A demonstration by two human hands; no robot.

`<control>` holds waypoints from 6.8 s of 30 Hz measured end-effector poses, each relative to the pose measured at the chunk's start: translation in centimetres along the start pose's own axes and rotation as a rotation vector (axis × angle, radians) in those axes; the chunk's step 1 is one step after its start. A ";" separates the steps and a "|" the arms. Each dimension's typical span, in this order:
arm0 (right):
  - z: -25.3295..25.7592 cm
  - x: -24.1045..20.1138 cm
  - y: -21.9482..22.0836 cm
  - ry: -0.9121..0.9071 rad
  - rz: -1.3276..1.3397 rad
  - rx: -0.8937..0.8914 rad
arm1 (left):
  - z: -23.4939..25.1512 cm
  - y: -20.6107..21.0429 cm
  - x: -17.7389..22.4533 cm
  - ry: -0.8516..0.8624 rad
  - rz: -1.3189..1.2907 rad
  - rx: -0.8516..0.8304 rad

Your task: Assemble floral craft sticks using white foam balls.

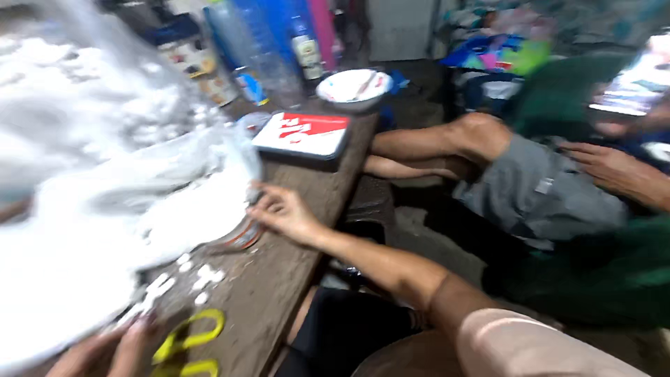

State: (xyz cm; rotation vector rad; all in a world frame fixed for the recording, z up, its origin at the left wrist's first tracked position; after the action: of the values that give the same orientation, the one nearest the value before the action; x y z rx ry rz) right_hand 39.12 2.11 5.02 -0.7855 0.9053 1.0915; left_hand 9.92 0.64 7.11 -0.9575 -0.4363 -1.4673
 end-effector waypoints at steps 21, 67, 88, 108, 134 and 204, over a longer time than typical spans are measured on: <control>1.6 -4.6 -3.0 -0.437 -0.223 0.092 | -0.9 2.0 -0.4 0.058 0.097 0.230; 0.1 -2.8 -0.1 0.034 0.292 -0.031 | 0.2 3.3 1.0 0.174 0.250 0.208; 0.2 -2.7 0.3 0.040 0.312 -0.039 | 0.1 3.3 1.1 0.180 0.263 0.210; -0.3 -2.1 0.4 0.090 0.365 -0.052 | 0.2 2.9 1.1 0.159 0.275 0.249; -1.0 -1.5 0.6 0.090 0.308 -0.004 | 0.2 2.9 1.3 0.151 0.265 0.255; 3.3 -3.8 -4.2 -0.242 0.074 0.101 | 0.4 0.6 1.0 0.077 0.258 0.281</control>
State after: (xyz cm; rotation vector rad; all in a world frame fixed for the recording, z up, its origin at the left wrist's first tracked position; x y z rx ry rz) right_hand 43.09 2.40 10.23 -0.5266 0.7817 1.1683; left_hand 10.70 0.22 7.90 -0.7021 -0.4318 -1.1692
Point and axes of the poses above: each hand's wrist, its own z-axis towards the middle knuckle, its own y-axis out of the palm, x = y × z, the point moved 6 cm from there along z, towards the middle knuckle, and after that the axes turned 11 degrees about -z, right-handed, at the moved point
